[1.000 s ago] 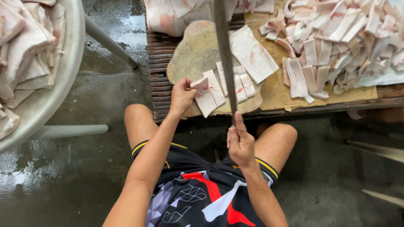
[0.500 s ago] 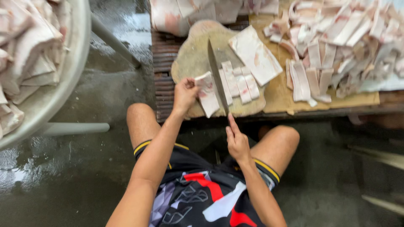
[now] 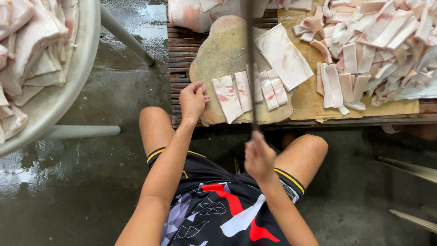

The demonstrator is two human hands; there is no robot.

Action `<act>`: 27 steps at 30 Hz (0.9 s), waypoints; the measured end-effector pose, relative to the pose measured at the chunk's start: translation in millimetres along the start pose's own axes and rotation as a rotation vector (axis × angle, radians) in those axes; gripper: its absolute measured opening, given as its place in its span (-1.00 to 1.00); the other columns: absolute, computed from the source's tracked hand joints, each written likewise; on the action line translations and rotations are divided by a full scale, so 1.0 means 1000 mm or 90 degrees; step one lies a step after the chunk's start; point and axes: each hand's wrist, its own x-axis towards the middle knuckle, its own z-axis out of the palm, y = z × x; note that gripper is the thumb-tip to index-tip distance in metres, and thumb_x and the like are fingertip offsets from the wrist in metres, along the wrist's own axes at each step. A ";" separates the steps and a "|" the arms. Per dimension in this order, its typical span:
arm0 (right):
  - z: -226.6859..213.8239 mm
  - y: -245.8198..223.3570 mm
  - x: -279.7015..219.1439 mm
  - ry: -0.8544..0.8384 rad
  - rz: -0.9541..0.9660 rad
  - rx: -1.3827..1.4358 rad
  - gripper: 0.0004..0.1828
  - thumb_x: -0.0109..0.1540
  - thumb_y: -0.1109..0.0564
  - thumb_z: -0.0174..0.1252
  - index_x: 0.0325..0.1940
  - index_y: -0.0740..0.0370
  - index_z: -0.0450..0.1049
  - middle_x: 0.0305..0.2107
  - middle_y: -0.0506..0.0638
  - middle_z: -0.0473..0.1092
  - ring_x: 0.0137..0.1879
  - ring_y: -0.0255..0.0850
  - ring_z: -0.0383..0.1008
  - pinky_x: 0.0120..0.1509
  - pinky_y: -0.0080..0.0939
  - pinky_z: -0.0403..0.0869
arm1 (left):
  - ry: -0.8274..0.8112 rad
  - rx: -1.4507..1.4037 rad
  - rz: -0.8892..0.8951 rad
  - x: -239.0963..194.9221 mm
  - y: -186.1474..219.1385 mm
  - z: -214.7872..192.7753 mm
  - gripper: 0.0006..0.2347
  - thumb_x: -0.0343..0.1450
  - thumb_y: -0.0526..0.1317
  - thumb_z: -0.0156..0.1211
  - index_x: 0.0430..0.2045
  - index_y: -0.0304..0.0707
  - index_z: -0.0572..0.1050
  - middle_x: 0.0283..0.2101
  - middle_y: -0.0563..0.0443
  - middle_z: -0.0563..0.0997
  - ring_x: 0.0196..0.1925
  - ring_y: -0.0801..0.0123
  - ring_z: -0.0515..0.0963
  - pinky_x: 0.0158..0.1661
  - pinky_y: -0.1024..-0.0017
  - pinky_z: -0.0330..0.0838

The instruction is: The person uses a large knife to slice slabs of pork fat and skin into thin strips on a wooden cutting board, placing the pieces in a pile on the table.

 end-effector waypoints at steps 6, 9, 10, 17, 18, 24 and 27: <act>0.046 0.054 -0.027 -0.177 0.254 -0.050 -0.38 0.41 0.05 0.00 0.58 -0.18 0.13 -0.58 0.18 0.38 -0.49 0.03 0.42 -0.38 0.00 0.44 | -0.040 0.047 -0.006 -0.006 -0.006 0.019 -0.77 0.40 -0.31 0.18 -0.13 -0.50 0.58 -0.34 -0.16 0.70 -0.44 0.32 0.71 -0.44 0.46 0.61; 0.054 0.063 -0.015 -0.188 0.403 0.037 -0.37 0.41 0.05 -0.02 0.58 -0.20 0.09 -0.74 0.08 0.26 -0.64 -0.12 0.29 -0.46 -0.05 0.40 | -0.062 0.182 0.063 -0.006 0.010 0.035 -0.77 0.32 -0.24 0.28 -0.22 -0.42 0.64 -0.43 -0.12 0.75 -0.41 0.32 0.74 -0.37 0.46 0.55; 0.052 0.057 -0.014 -0.196 0.454 0.089 -0.37 0.40 0.05 -0.04 0.58 -0.22 0.08 -0.75 0.04 0.26 -0.65 -0.17 0.29 -0.48 -0.09 0.40 | -0.120 0.155 -0.019 -0.003 0.021 0.039 -0.76 0.36 -0.21 0.31 -0.24 -0.46 0.64 -0.44 -0.19 0.72 -0.44 0.27 0.69 -0.39 0.38 0.50; 0.055 0.053 0.004 -0.200 0.567 0.251 -0.31 0.39 0.02 -0.06 0.62 -0.26 0.00 -0.74 0.04 0.25 -0.67 -0.23 0.26 -0.52 -0.10 0.38 | -0.159 0.406 0.327 -0.030 0.036 0.050 -0.80 0.30 -0.13 0.37 -0.41 -0.29 0.65 -0.39 -0.28 0.63 -0.33 -0.05 0.63 -0.30 0.17 0.49; 0.052 0.051 -0.001 -0.204 0.530 0.177 -0.32 0.40 0.01 -0.05 0.62 -0.24 0.00 -0.70 0.09 0.31 -0.60 -0.16 0.35 -0.41 -0.07 0.43 | -0.112 0.413 0.452 -0.037 0.029 0.049 -0.81 0.32 -0.13 0.36 -0.43 -0.29 0.64 -0.37 -0.34 0.60 -0.32 -0.14 0.60 -0.32 0.12 0.48; 0.025 0.021 -0.015 -0.199 0.392 -0.028 -0.23 0.36 -0.04 0.01 0.61 -0.04 -0.13 -0.36 0.33 0.51 -0.18 0.31 0.54 -0.08 0.14 0.47 | -0.004 0.213 0.182 -0.023 0.009 0.053 -0.77 0.39 -0.15 0.23 -0.30 -0.41 0.54 -0.42 -0.27 0.64 -0.38 -0.01 0.64 -0.28 0.16 0.46; -0.004 0.001 -0.039 -0.219 0.481 -0.046 -0.34 0.36 -0.04 -0.06 0.55 -0.02 0.00 -0.33 0.36 0.51 -0.16 0.35 0.52 -0.08 0.18 0.45 | 0.048 0.208 0.149 -0.005 0.004 0.053 -0.73 0.41 -0.14 0.30 -0.44 -0.49 0.52 -0.44 -0.27 0.64 -0.43 0.07 0.61 -0.29 0.19 0.46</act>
